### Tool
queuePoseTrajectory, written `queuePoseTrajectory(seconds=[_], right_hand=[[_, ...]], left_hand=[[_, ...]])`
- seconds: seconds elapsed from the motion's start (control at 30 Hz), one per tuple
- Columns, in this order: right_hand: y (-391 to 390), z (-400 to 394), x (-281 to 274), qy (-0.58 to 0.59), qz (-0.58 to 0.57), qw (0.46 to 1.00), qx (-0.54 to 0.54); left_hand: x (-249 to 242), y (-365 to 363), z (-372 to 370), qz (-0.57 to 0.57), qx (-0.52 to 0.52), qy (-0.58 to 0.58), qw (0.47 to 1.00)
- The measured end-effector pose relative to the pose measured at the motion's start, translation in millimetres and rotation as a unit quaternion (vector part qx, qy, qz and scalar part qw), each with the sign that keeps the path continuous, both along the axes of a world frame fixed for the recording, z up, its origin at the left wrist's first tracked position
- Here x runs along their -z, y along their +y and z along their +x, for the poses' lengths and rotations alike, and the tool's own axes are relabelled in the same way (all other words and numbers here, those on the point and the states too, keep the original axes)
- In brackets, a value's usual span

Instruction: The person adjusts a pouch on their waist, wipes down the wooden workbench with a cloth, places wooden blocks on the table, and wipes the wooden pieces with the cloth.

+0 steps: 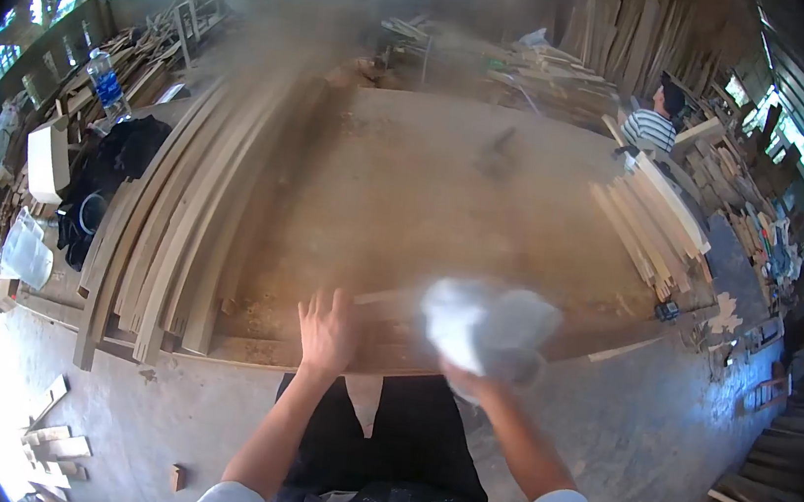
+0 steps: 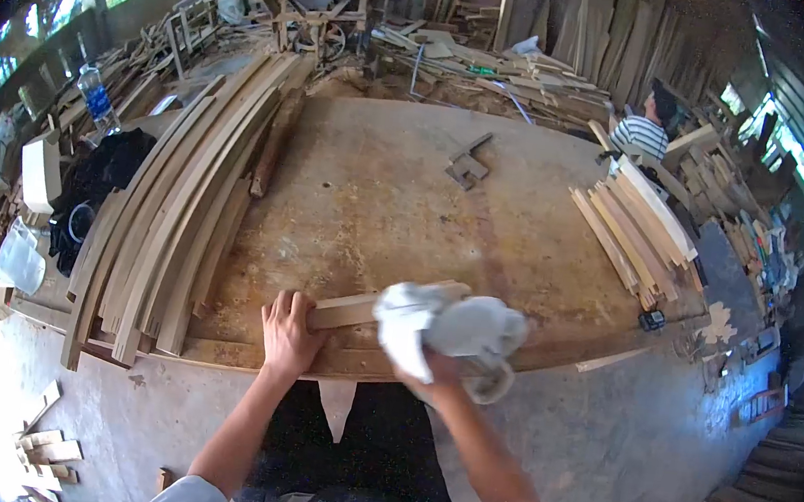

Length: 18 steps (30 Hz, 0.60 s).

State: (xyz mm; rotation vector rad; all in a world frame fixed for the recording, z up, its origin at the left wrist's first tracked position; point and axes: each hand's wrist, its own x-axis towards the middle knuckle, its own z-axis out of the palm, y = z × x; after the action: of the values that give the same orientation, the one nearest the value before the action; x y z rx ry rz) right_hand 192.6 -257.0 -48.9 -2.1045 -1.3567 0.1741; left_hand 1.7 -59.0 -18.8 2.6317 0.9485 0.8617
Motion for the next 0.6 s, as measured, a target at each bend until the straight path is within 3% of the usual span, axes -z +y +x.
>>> queuePoseTrajectory(seconds=[0.07,0.1,0.17,0.3,0.33,0.37,0.4,0.47,0.5,0.6], right_hand=[[17.1,-23.1,44.7,0.239,0.037,0.966,-0.09],[31.7,-47.3,-16.2,0.059,0.103,0.982,-0.147],[57.6,-66.0,-70.1,-0.081,0.089,0.976,-0.183],[88.5,-31.8,-48.1,-0.077,-0.067,0.985,-0.14],[89.0,-16.8,-24.6,-0.126,-0.005,0.983,-0.134],[82.8,-12.2,-39.2,-0.143,0.026,0.984,-0.104],[79.9,3.5,-32.6,-0.059,-0.087,0.992,-0.065],[68.8,27.5,-27.2,-0.202,-0.001,0.979,-0.005],[61.0,26.6,-35.8,-0.171,0.013,0.983,0.06],[68.6,6.0,-38.7,-0.096,-0.079,0.992,0.005]], left_hand=[[-9.0,-1.2,-0.4,-0.005,0.027,-0.007,1.0],[-0.3,0.7,-1.1,0.021,0.028,-0.003,0.999],[-3.2,-0.4,-5.0,0.036,0.06,-0.018,0.997],[-19.0,-4.1,-5.3,-0.057,0.042,-0.005,0.997],[-16.7,-2.9,-4.3,-0.049,0.044,-0.006,0.998],[-12.5,-0.9,-4.8,-0.043,0.046,-0.005,0.998],[-12.4,0.2,-3.8,-0.036,0.047,-0.005,0.998],[-14.0,-2.3,-2.0,-0.039,0.041,-0.01,0.998],[-14.7,-2.1,-1.2,-0.033,0.045,-0.004,0.998],[-16.3,-2.8,0.6,-0.03,0.048,-0.001,0.998]])
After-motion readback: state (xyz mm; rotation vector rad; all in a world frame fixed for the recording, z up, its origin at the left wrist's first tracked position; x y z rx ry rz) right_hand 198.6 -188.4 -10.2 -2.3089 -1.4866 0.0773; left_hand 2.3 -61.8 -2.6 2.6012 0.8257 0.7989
